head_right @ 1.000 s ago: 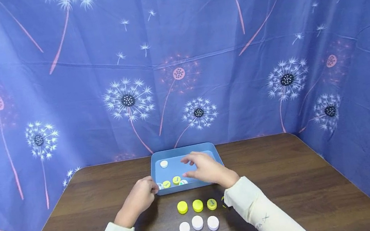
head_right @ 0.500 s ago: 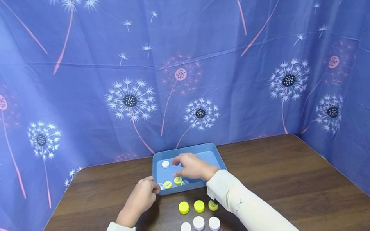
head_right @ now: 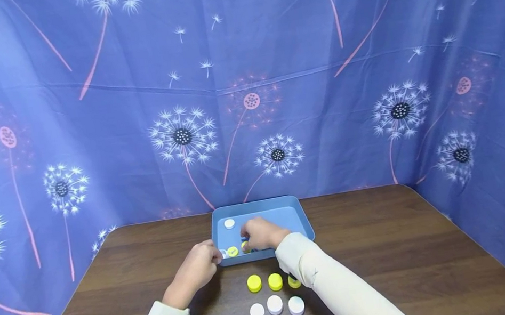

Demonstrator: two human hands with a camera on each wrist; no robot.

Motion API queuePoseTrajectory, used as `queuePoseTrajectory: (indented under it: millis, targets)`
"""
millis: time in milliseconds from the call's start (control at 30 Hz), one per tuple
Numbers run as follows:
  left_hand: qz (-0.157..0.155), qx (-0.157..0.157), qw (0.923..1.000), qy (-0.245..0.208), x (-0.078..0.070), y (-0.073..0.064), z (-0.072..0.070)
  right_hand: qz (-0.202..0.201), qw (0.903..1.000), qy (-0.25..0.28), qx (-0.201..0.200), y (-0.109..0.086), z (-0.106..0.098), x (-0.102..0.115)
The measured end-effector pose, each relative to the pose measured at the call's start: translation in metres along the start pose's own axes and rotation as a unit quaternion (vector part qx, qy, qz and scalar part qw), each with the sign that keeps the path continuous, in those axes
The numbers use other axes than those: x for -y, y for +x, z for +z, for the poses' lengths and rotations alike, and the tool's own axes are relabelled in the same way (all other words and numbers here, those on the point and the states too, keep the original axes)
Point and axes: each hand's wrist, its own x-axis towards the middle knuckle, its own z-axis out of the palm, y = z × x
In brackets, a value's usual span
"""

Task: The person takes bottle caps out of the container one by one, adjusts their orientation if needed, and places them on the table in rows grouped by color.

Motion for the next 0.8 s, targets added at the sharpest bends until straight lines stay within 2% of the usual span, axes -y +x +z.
queuePoseTrajectory:
  millis: [267, 800]
  targets:
    - [0.008, -0.005, 0.9999, 0.003, 0.001, -0.0004, 0.0, 0.002, 1.0, -0.006, 0.002, 0.002, 0.0076, -0.0049]
    - [-0.012, 0.005, 0.9999, -0.001, -0.0005, -0.0008, 0.0016, 0.004, 0.9999, -0.013, -0.006, 0.0017, 0.0111, -0.0076]
